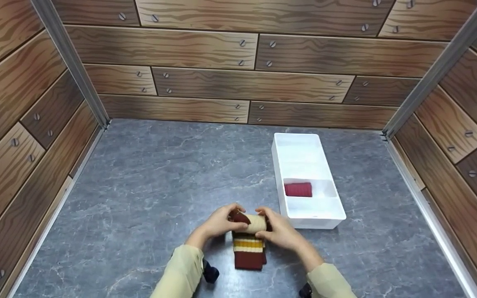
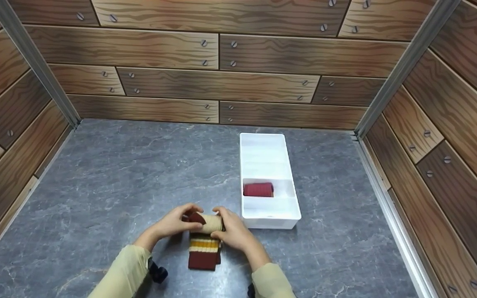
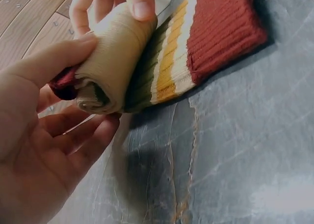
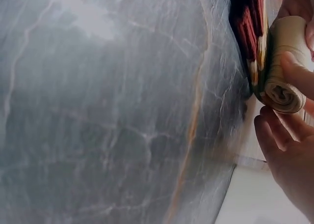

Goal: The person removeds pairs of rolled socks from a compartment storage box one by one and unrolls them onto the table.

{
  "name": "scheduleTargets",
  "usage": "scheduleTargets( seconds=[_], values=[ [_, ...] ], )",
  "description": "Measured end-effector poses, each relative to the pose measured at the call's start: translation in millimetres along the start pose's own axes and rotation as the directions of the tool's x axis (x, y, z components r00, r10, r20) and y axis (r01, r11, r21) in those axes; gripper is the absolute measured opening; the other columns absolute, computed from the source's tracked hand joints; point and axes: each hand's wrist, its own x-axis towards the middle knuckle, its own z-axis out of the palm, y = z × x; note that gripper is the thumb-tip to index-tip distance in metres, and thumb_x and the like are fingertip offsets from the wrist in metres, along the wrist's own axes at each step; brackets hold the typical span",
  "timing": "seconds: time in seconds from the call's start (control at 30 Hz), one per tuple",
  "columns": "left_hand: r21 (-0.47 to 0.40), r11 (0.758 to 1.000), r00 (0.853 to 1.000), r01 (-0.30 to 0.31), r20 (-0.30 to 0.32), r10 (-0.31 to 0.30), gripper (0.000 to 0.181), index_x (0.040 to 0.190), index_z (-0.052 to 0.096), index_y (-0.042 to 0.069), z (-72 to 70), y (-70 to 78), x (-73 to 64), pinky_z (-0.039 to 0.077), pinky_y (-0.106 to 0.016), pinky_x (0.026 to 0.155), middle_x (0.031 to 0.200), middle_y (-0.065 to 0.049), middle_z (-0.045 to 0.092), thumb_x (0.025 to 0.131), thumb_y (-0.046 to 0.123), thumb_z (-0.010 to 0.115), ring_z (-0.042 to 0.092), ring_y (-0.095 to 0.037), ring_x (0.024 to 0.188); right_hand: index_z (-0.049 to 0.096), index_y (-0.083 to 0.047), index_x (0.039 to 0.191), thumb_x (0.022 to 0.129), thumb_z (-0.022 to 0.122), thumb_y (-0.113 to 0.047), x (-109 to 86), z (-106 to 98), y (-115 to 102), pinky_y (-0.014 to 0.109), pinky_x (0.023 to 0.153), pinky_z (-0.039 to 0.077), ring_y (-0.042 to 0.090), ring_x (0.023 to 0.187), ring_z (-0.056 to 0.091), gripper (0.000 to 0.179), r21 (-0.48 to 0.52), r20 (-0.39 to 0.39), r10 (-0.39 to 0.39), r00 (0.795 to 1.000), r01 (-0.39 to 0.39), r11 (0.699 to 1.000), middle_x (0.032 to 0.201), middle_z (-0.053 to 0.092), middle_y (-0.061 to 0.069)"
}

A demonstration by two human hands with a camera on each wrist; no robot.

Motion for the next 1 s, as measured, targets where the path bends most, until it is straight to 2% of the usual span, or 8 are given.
scheduleTargets(
  seconds=[0.17, 0.27, 0.33, 0.5, 0.6, 0.7, 0.8, 1.0],
  values=[
    [0.031, 0.998, 0.998, -0.06, 0.025, 0.059, 0.072, 0.127, 0.045, 0.012, 0.7, -0.1, 0.4, 0.042, -0.032, 0.09, 0.114, -0.003, 0.054, 0.065, 0.019, 0.081, 0.054, -0.017, 0.102, 0.043, -0.007, 0.123, 0.08, 0.066, -0.031, -1.3, -0.8, -0.9, 0.048, 0.092, 0.04, 0.03, 0.106, 0.052, 0.054, 0.015, 0.021, 0.058, 0.998, -0.058, 0.998, 0.116, 0.055, 0.015],
    [0.034, 0.995, 0.996, -0.092, 0.017, 0.091, 0.072, 0.127, 0.043, 0.01, 2.0, -1.9, 1.1, 0.043, -0.03, 0.089, 0.112, -0.003, 0.053, 0.065, 0.006, 0.079, 0.054, -0.016, 0.101, 0.045, -0.008, 0.119, 0.083, 0.062, -0.032, -1.5, -0.4, -1.9, 0.049, 0.092, 0.04, 0.031, 0.106, 0.052, 0.047, 0.022, 0.027, 0.087, 0.996, -0.087, 0.996, 0.115, 0.055, 0.016],
    [0.036, 0.994, 0.995, -0.1, -0.001, 0.1, 0.066, 0.123, 0.045, 0.008, 2.1, -2.5, 1.1, 0.043, -0.03, 0.086, 0.11, -0.002, 0.055, 0.066, 0.004, 0.077, 0.054, -0.016, 0.098, 0.046, -0.008, 0.116, 0.086, 0.06, -0.032, -1.4, 0.4, -2.3, 0.049, 0.09, 0.041, 0.03, 0.103, 0.053, 0.041, 0.026, 0.023, 0.096, 0.995, -0.097, 0.995, 0.113, 0.055, 0.016],
    [0.062, 0.995, 0.996, -0.072, -0.046, 0.075, 0.053, 0.115, 0.05, 0.011, 0.3, -3.2, 0.9, 0.044, -0.03, 0.08, 0.102, 0.0, 0.057, 0.07, 0.015, 0.077, 0.054, -0.015, 0.09, 0.051, -0.006, 0.114, 0.089, 0.054, -0.032, -0.4, 3.8, -2.7, 0.048, 0.09, 0.041, 0.029, 0.103, 0.052, 0.036, 0.013, -0.016, 0.087, 0.996, -0.087, 0.996, 0.111, 0.056, 0.014],
    [0.021, 0.999, 0.997, -0.033, -0.064, 0.034, 0.058, 0.12, 0.048, 0.009, -0.4, -4.0, 0.6, 0.046, -0.029, 0.076, 0.1, -0.002, 0.057, 0.071, 0.017, 0.076, 0.055, -0.017, 0.086, 0.052, -0.006, 0.118, 0.085, 0.061, -0.034, 1.3, 5.4, -2.1, 0.047, 0.092, 0.04, 0.028, 0.106, 0.051, 0.044, -0.012, -0.05, 0.053, 0.997, -0.054, 0.998, 0.115, 0.054, 0.012],
    [-0.033, 0.999, 0.997, -0.014, -0.078, 0.011, 0.064, 0.125, 0.043, 0.004, 0.1, -4.6, 0.2, 0.047, -0.028, 0.074, 0.103, -0.005, 0.056, 0.071, 0.015, 0.076, 0.056, -0.019, 0.085, 0.052, -0.006, 0.118, 0.076, 0.071, -0.028, 3.2, 6.7, -0.6, 0.045, 0.092, 0.041, 0.026, 0.105, 0.051, 0.051, -0.04, -0.086, 0.004, 0.996, -0.008, 0.999, 0.114, 0.054, 0.01],
    [-0.056, 0.998, 0.996, -0.022, -0.087, 0.017, 0.065, 0.126, 0.042, 0.002, 0.8, -4.9, 0.5, 0.048, -0.028, 0.073, 0.109, -0.008, 0.053, 0.072, 0.015, 0.076, 0.056, -0.019, 0.085, 0.051, -0.004, 0.116, 0.074, 0.073, -0.019, 4.2, 7.3, 0.4, 0.043, 0.091, 0.042, 0.024, 0.102, 0.053, 0.05, -0.054, -0.107, -0.02, 0.994, 0.015, 0.998, 0.11, 0.056, 0.009],
    [0.02, 0.998, 0.994, -0.06, -0.092, 0.062, 0.066, 0.124, 0.046, 0.005, 0.2, -5.7, 0.6, 0.047, -0.031, 0.08, 0.115, -0.009, 0.048, 0.066, 0.011, 0.079, 0.054, -0.02, 0.092, 0.049, -0.008, 0.116, 0.079, 0.068, -0.019, 4.2, 4.5, -0.9, 0.044, 0.091, 0.042, 0.025, 0.102, 0.054, 0.043, -0.03, -0.082, 0.02, 0.996, -0.022, 0.999, 0.109, 0.058, 0.011]
  ],
)
